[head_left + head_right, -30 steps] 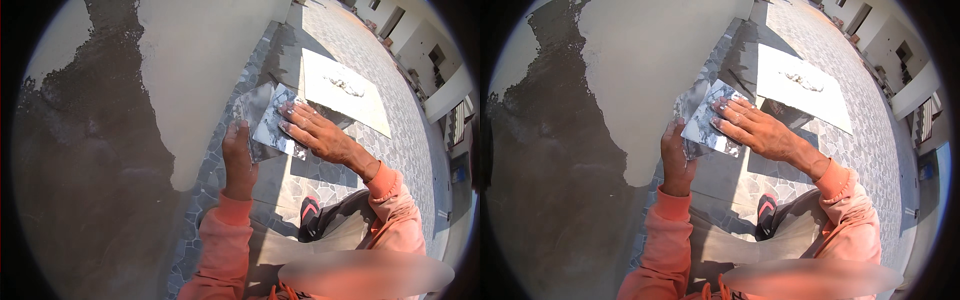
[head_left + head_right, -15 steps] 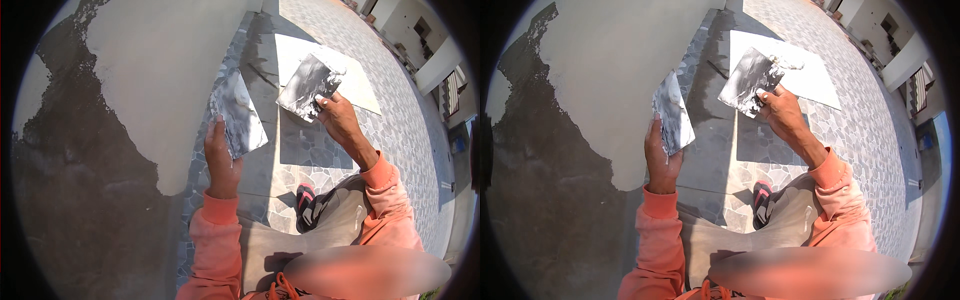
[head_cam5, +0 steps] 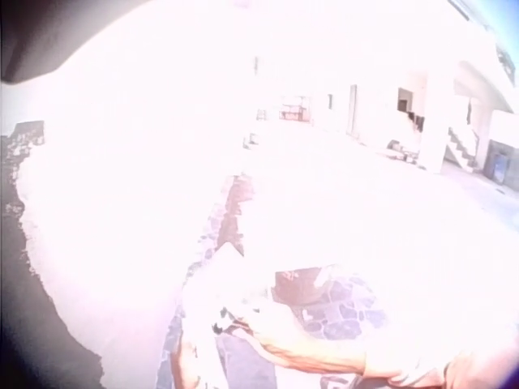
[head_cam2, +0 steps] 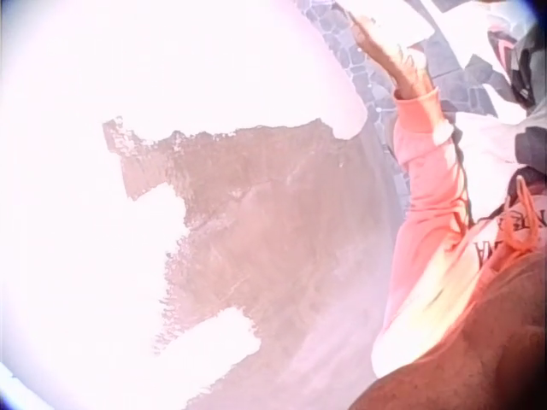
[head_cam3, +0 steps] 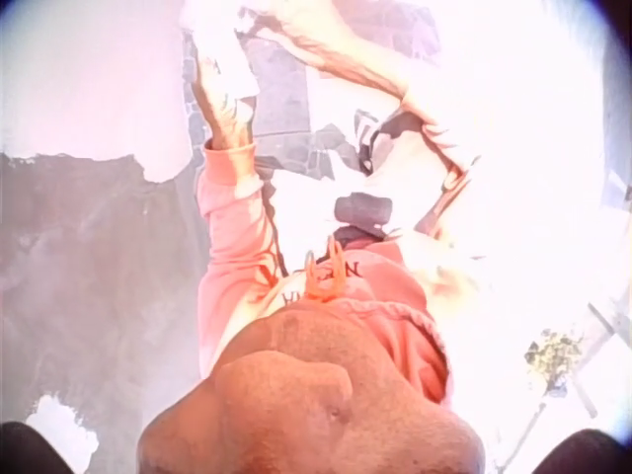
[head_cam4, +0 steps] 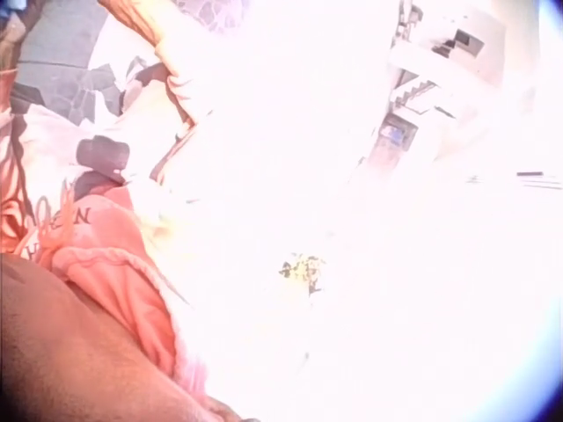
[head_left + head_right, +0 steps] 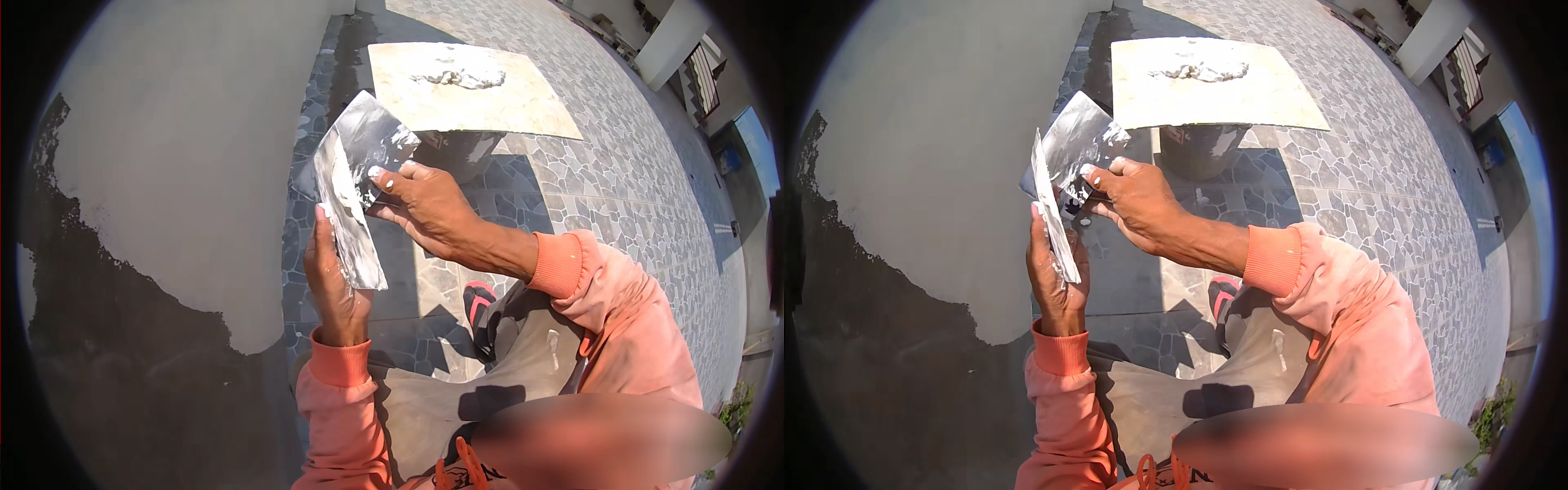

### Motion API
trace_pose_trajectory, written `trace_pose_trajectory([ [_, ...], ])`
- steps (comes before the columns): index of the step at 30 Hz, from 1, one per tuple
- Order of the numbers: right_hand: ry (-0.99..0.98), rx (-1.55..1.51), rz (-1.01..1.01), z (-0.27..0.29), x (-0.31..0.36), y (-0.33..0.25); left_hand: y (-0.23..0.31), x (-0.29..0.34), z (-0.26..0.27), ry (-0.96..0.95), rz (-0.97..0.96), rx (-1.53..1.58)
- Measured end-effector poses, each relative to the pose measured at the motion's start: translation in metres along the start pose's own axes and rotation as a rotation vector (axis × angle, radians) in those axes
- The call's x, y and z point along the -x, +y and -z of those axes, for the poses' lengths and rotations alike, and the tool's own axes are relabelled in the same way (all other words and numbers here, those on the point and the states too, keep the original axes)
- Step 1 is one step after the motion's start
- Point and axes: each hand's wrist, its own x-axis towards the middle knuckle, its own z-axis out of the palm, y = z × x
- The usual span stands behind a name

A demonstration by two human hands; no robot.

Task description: Apply putty or plaster to a wall using a spatula and a flat board.

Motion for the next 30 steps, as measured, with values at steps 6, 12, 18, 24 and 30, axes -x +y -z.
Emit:
trace_pose_trajectory([
  [6, -0.295, 0.053, -0.061, 0.052, -0.020, -0.009, 0.001, -0.005, 0.028, 0.074, -0.040, -0.168],
  [12, 0.313, -0.035, -0.176, 0.188, -0.069, -0.029, -0.001, -0.006, 0.023, 0.113, -0.042, -0.167],
  [18, 0.541, -0.580, 0.160, 0.253, -0.125, -0.012, -0.004, -0.003, 0.032, 0.147, -0.078, -0.304],
  [24, 0.384, -0.843, 0.300, 0.266, -0.168, -0.035, 0.023, 0.019, 0.054, 0.340, -0.146, -0.537],
  [30, 0.251, -0.789, 0.318, 0.320, -0.202, -0.017, 0.053, 0.067, 0.046, 0.758, -0.344, -0.679],
])
